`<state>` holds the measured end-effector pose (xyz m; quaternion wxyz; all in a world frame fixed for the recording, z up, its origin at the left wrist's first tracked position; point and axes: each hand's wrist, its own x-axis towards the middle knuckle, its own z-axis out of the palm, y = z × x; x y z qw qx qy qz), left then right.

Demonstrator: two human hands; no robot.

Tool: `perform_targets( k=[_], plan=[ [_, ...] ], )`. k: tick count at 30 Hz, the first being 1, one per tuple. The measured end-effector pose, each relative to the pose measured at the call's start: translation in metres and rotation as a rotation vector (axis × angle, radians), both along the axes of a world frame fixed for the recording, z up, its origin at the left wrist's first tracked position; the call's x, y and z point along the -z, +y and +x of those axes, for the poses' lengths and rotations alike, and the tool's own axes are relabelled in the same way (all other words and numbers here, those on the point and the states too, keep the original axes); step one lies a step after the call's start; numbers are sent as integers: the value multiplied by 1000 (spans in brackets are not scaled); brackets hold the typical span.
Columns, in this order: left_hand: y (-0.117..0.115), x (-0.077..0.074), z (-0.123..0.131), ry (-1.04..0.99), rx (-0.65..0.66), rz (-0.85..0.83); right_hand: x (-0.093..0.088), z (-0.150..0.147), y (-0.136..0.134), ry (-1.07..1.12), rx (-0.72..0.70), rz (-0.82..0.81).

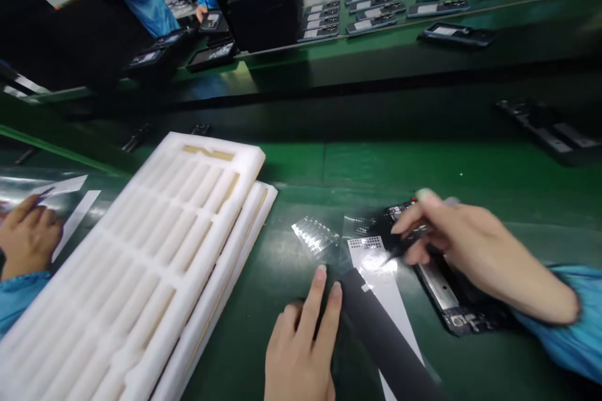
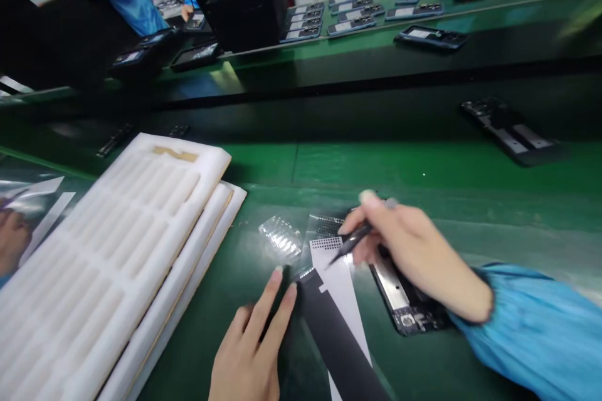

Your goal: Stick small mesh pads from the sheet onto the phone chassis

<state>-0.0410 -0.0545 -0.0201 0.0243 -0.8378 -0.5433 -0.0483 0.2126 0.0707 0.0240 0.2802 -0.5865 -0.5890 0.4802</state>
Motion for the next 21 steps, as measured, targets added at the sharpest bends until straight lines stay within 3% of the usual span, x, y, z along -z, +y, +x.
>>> perform_targets(
  k=[2,5,9,14,17,19,21],
  plan=[
    [1,1,2,13,13,-20,5,-16,-1,107,-135,-43],
    [3,1,4,45,27,-21,12,-27,-9,23,-244,34],
    [5,2,4,70,54,-8,20,-30,-16,-65,-318,63],
    [3,6,4,-20,13,-22,16,-29,-14,78,-267,8],
    [-2,5,5,-336,-160,-60,5,-27,-23,170,-159,34],
    [-4,0,8,-691,-360,-172,0,-27,-38,218,-78,58],
    [-5,-8,10,-1141,-531,-397,1,-30,-56,262,-45,54]
  ],
)
